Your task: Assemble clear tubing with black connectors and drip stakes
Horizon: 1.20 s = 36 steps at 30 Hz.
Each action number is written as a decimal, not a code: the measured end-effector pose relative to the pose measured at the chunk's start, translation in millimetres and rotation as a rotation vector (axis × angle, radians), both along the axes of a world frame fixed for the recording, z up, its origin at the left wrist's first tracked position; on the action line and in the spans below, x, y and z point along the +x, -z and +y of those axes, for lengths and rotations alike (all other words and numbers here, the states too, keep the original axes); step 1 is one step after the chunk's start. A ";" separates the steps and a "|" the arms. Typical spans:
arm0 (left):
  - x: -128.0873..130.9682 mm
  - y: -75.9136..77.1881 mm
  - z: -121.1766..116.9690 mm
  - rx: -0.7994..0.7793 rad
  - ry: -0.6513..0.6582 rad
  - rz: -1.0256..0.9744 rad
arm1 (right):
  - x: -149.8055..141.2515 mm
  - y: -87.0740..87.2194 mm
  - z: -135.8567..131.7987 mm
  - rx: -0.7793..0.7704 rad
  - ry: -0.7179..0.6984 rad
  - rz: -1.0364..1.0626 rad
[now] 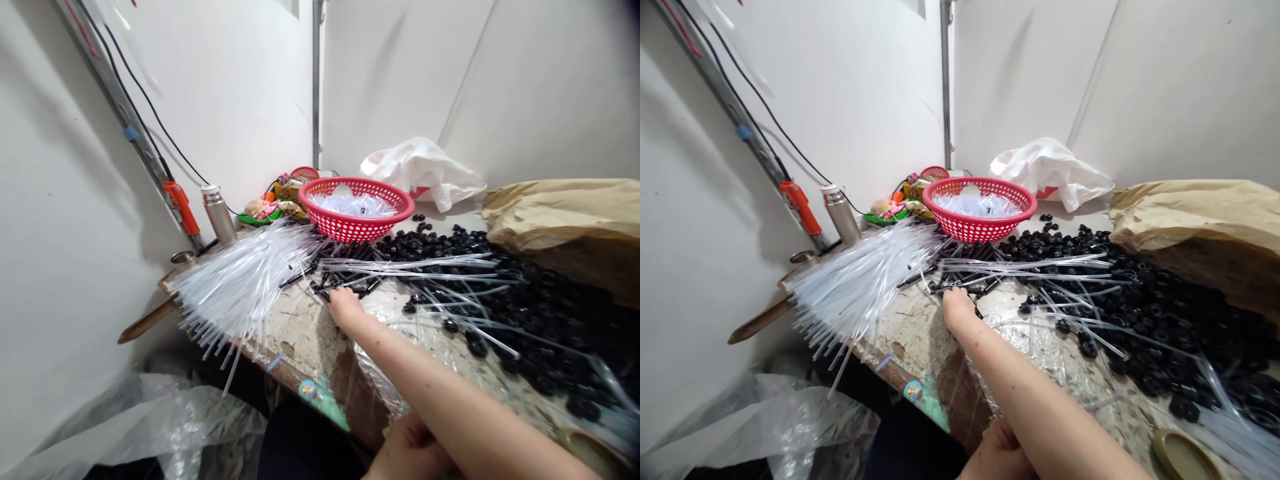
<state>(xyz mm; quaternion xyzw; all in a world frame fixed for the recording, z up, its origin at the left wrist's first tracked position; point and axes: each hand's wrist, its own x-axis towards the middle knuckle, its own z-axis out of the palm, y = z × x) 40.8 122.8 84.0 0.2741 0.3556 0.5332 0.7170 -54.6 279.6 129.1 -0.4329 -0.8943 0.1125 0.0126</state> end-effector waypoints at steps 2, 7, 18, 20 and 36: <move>-1.0 0.0 -0.2 -0.009 0.016 -0.013 | -5.9 -0.6 2.8 -0.008 0.038 -0.003; -4.3 -4.9 -1.0 -0.040 0.043 -0.046 | -5.9 -16.7 13.1 -0.018 0.134 0.053; -3.2 4.7 -3.5 -0.046 0.002 -0.073 | 82.8 -68.1 53.4 -0.076 0.292 0.389; -2.4 5.4 -4.2 -0.027 -0.018 -0.054 | 111.2 -69.9 45.6 -0.124 0.303 0.467; 0.1 -24.1 -4.0 -0.118 -0.091 -0.006 | 315.4 -61.3 -115.9 -0.618 0.633 1.159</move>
